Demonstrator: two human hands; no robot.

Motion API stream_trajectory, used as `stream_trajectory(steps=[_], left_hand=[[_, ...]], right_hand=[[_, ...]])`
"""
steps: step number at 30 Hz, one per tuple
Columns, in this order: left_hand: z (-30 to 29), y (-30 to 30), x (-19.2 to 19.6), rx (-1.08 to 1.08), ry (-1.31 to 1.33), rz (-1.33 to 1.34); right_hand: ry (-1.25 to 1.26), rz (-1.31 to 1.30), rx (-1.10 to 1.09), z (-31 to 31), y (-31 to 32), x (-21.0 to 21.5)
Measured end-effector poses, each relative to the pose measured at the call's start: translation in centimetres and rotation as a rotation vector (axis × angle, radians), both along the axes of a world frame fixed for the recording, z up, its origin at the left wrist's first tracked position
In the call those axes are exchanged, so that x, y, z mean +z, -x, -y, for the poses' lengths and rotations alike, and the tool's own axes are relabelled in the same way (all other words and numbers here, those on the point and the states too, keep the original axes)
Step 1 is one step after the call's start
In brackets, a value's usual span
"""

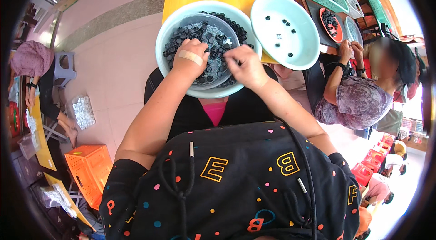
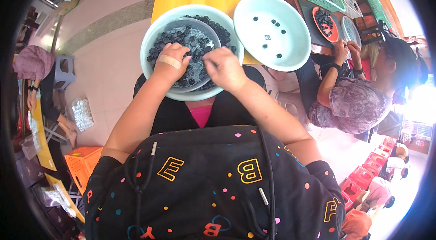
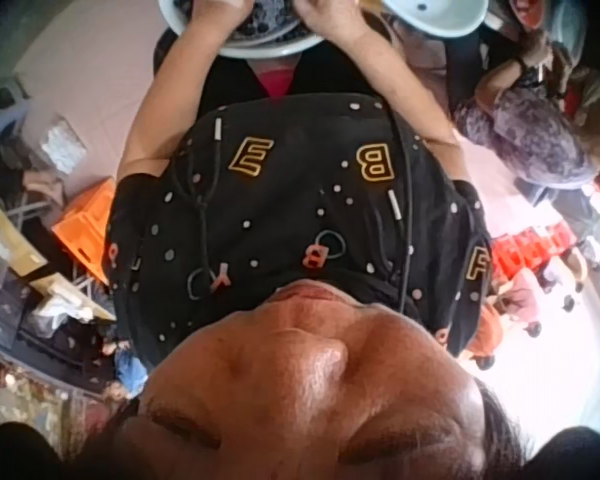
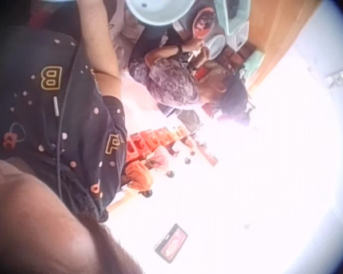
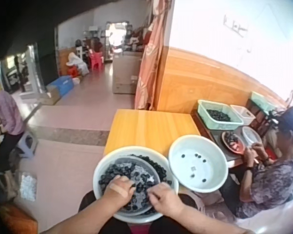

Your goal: The person places a basin of plastic parts onto the table and assembles plastic caps with small components by hand, dropping the finished pieces into another basin.

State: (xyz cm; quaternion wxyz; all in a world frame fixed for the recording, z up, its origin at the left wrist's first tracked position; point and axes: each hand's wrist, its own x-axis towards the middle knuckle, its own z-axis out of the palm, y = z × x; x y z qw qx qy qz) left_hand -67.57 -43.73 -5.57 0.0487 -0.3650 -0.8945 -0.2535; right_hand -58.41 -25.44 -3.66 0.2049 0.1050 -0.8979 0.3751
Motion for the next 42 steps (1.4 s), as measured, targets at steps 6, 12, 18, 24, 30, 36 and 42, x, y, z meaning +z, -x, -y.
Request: stream_trajectory(steps=[6,12,18,24,30,36,42], left_hand=[[0.1,-0.1,0.2,0.062,0.144,0.039],[1.1,-0.6,0.9,0.042,-0.122,0.123],[1.6,-2.4,2.0,-0.147,0.026,0.241],[1.9,-2.2,1.6,-0.128,0.091,0.263],[1.3,-1.8,1.3,-0.075,0.045,0.24],[0.2,-2.4,0.8,-0.097,0.164,0.122],[0.4,-2.0,1.2,-0.011,-0.055,0.184]], right_hand=[[-0.317,0.145,0.16,1.3,0.5,-0.7],[-0.514,0.269,0.066,2.6,1.4,-1.0],[-0.482,0.292,0.069,2.8,1.7,-0.8],[-0.255,0.162,0.025,1.9,1.2,-1.4],[0.073,0.132,-0.009,1.4,0.9,-0.6],[0.153,0.145,0.017,1.5,0.9,-0.6],[0.052,0.09,-0.067,1.3,1.0,-1.1]])
